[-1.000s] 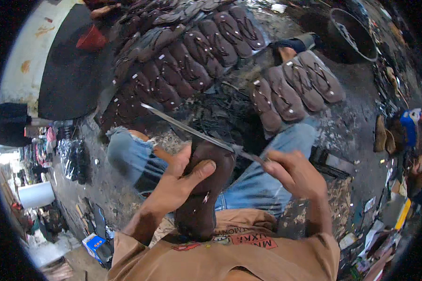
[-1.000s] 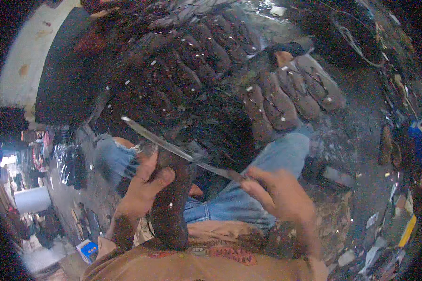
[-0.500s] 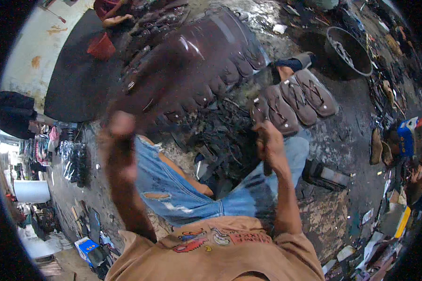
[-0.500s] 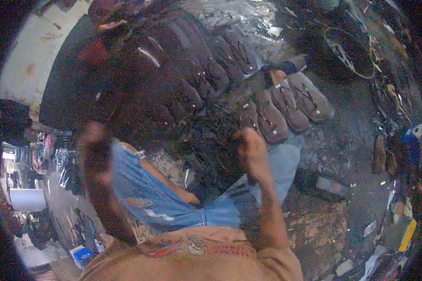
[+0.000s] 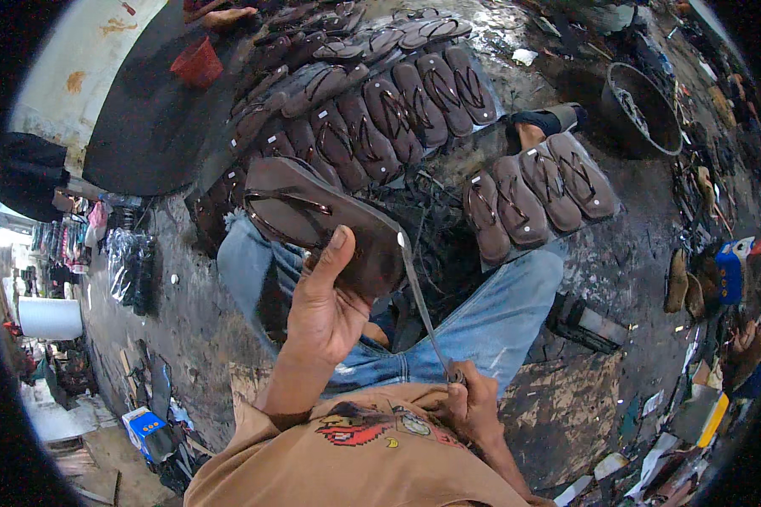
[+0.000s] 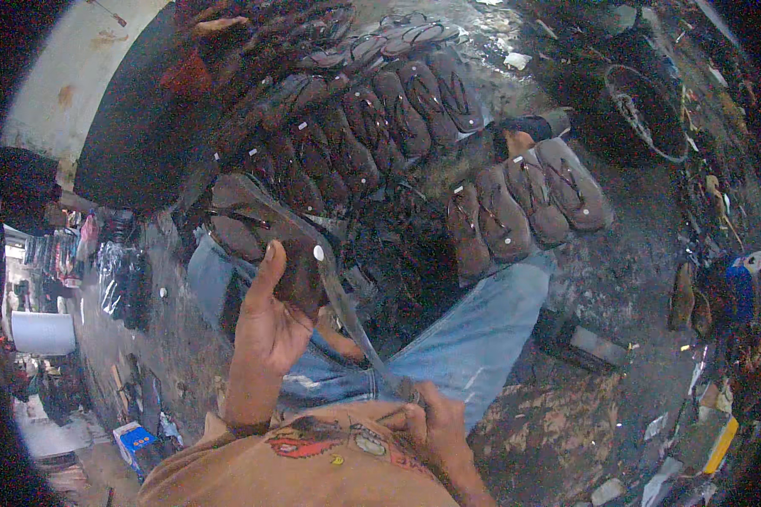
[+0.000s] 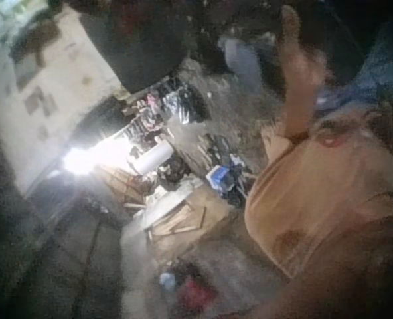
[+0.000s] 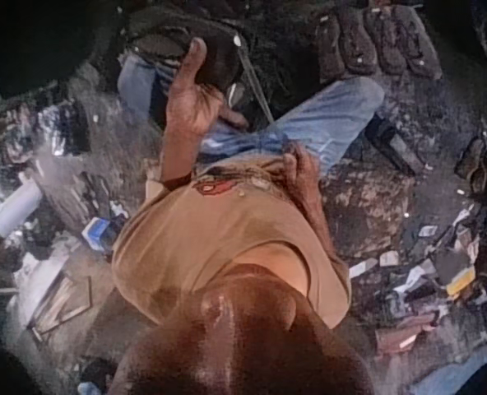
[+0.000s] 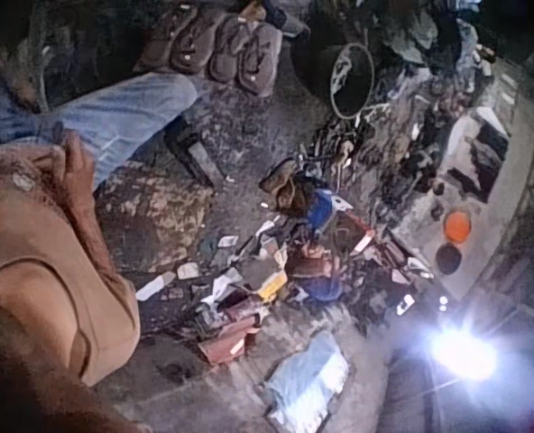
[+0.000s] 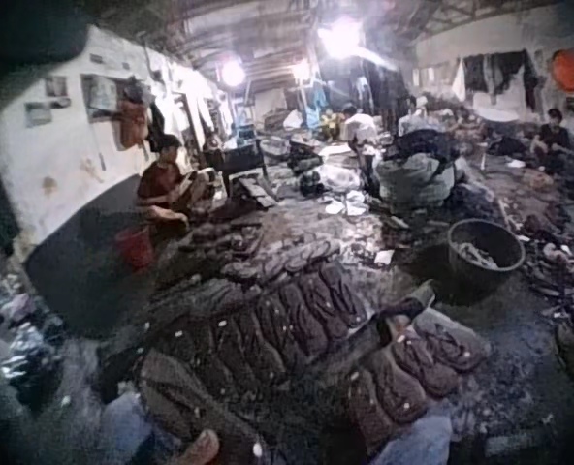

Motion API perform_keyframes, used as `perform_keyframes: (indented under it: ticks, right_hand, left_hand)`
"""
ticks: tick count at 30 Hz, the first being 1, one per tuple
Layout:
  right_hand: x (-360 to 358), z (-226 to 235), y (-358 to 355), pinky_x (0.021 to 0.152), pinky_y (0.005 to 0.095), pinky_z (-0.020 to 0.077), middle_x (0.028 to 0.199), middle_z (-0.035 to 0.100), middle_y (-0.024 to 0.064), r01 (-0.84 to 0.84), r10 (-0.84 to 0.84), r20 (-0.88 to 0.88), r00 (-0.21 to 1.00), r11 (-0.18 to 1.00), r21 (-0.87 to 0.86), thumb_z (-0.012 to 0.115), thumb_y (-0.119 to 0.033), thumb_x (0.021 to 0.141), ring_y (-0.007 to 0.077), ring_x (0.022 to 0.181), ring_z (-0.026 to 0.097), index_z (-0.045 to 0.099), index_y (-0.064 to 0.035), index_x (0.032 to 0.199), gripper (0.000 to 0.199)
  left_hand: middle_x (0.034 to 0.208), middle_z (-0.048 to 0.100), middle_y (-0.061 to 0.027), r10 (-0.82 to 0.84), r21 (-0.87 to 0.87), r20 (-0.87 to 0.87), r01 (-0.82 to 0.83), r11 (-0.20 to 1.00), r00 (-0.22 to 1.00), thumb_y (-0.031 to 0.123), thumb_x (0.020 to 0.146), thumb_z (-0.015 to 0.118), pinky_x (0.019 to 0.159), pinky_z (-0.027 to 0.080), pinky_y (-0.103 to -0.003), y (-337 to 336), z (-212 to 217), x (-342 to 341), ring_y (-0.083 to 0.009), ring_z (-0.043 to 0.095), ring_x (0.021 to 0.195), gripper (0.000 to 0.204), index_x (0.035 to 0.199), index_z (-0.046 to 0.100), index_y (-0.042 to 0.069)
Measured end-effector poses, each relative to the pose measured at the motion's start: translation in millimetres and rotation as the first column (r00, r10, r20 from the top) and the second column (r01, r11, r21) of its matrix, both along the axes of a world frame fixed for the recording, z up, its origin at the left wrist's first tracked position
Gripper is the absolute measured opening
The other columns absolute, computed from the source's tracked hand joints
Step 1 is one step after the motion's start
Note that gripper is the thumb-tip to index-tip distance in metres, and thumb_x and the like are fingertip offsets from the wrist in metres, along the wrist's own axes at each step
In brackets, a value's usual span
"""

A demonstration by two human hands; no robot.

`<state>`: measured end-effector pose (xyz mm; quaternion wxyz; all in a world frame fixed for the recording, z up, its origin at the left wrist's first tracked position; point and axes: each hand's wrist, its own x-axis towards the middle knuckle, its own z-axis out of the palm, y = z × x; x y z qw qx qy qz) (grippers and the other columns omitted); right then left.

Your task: The person sits on the floor and uses a knife to trim excess material from the edges of brown flip-flops. They handle each sandal one at a time, scraping the sole and strap edges, then place the finished sandals back in a row.

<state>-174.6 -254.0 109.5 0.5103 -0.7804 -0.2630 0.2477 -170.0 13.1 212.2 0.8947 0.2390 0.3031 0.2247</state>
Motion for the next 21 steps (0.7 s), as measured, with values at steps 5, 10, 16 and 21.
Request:
perform_keyframes:
  ticks: [5,10,16,21]
  right_hand:
    - [48.6,4.5,24.9,0.051,0.0375,0.0393,0.062,0.05,0.0125,-0.024,0.021,0.168,0.986,1.0,0.016,0.059,-0.032,0.1,0.0272,0.05,0.05,0.062,-0.003,0.1,0.029]
    - [77.3,49.7,28.8,0.059,0.0491,0.0476,0.076,0.065,0.0204,-0.21,0.223,0.064,0.973,0.963,-0.167,0.065,-0.037,0.097,0.0429,0.07,0.065,0.062,-0.0072,0.105,0.031]
    - [97.5,52.8,60.4,0.06,0.054,0.0443,0.07,0.062,0.0226,-0.411,0.424,0.006,0.905,0.881,-0.234,0.059,-0.041,0.099,0.0468,0.07,0.062,0.06,-0.0082,0.103,0.033]
    - [100.8,40.4,81.4,0.061,0.0565,0.0431,0.072,0.063,0.0235,-0.44,0.439,-0.036,0.898,0.895,-0.069,0.056,-0.042,0.101,0.0484,0.072,0.06,0.06,-0.0066,0.099,0.035]
  left_hand:
    - [0.115,0.071,-0.0103,-0.128,0.121,-0.018,0.129,0.984,0.992,0.013,0.095,0.07,0.092,0.06,-0.042,-2.8,-9.3,-27.7,-0.0238,0.071,0.103,0.028,0.121,0.063,0.005]
    - [0.117,0.07,-0.0127,-0.135,0.16,-0.113,0.152,0.975,0.984,0.008,0.091,0.073,0.093,0.06,-0.042,-3.2,-15.6,-45.7,-0.0234,0.071,0.103,0.038,0.126,0.059,0.003]
    - [0.118,0.069,-0.011,-0.087,0.175,-0.233,0.13,0.976,0.969,0.002,0.085,0.079,0.101,0.054,-0.042,-7.6,-29.0,-61.8,-0.0222,0.068,0.111,0.046,0.127,0.058,0.002]
    - [0.119,0.069,-0.0107,-0.078,0.206,-0.282,0.14,0.968,0.956,0.003,0.084,0.08,0.101,0.054,-0.04,-2.5,-27.1,-65.1,-0.022,0.067,0.111,0.048,0.127,0.058,0.002]
